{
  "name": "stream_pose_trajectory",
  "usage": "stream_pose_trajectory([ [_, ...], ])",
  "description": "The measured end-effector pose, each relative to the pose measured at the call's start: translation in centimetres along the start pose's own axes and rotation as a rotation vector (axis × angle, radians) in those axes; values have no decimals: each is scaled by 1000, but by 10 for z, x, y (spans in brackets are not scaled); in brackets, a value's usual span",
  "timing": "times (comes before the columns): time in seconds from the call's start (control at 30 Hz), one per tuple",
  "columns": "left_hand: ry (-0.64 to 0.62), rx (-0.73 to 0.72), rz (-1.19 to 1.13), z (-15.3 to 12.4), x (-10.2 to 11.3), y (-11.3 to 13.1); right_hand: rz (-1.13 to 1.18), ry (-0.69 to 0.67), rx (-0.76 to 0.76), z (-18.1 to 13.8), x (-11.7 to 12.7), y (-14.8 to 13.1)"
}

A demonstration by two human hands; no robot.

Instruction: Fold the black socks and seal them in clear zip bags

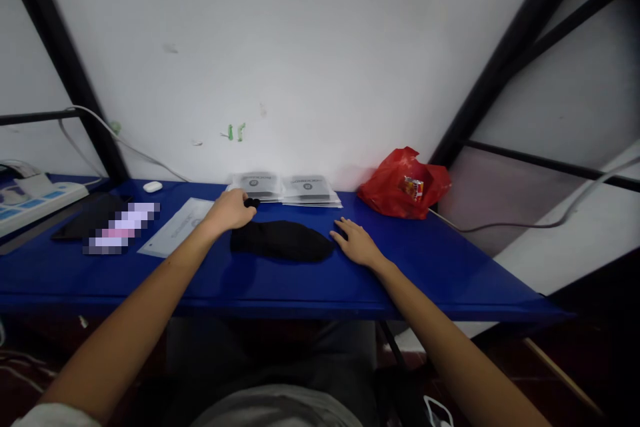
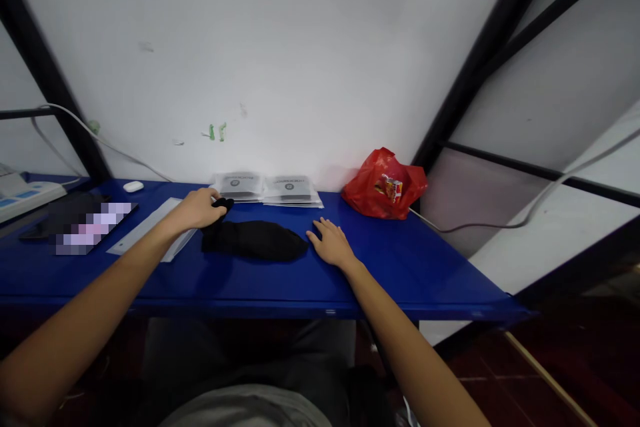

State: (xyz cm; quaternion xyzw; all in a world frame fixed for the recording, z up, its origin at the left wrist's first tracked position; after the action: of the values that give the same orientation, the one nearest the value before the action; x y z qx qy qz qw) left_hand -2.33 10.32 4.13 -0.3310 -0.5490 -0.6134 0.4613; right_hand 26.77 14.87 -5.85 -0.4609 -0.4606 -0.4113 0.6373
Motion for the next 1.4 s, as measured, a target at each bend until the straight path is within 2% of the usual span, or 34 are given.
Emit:
stream_pose_trajectory([
  [0.1, 13, -43, -36, 0, -12, 10, -2, -1, -2, -1, 0, -1],
  [0.2, -33, -38, -116, -3, -29, 15, 3, -2, 0, -1, 0, -1],
  [0.3, -54, -110, -148, -10, -44, 24, 9, 4, 7, -2, 1, -1],
  [0.47, 67, -268, -83, -22, -52, 36, 14, 12, 12, -2, 1, -1],
  [0.7, 88, -419, 62, -35, -80, 39, 16, 22, 18, -2, 2, -1],
  [0.83, 106, -449, 96, -40, -83, 40, 21, 17, 15, -1, 1, 0],
  [0.93, 98, -423, 56, -40, -72, 38, 54, 95, 45, -3, 12, -6],
  [1.0, 134, -377, 8, -40, -57, 34, 96, 223, 102, -8, 31, -22],
  [1.1, 201, -257, -40, -40, -34, 17, 174, 370, 246, -24, 57, -70],
  [1.17, 208, -169, -33, -41, -28, 3, 209, 342, 413, -35, 60, -116],
  [1.27, 152, -52, 17, -44, -31, -17, 180, 227, 668, -51, 50, -181],
  [1.33, 89, 20, 40, -47, -38, -28, 133, 167, 728, -53, 38, -201],
  [1.4, 26, 83, 37, -49, -43, -38, 92, 123, 719, -49, 26, -204],
])
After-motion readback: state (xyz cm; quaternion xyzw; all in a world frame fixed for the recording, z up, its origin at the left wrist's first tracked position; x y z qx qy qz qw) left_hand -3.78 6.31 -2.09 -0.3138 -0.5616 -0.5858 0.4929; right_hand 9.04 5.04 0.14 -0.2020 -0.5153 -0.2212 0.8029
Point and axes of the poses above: each hand's wrist, its own z-axis towards the middle knuckle, its own x-axis out of the back of the hand, y = z × x, the point moved 10 cm from there along z, towards the middle knuckle, and after that the axes turned 1 degree about -z, right-handed, at the moved point
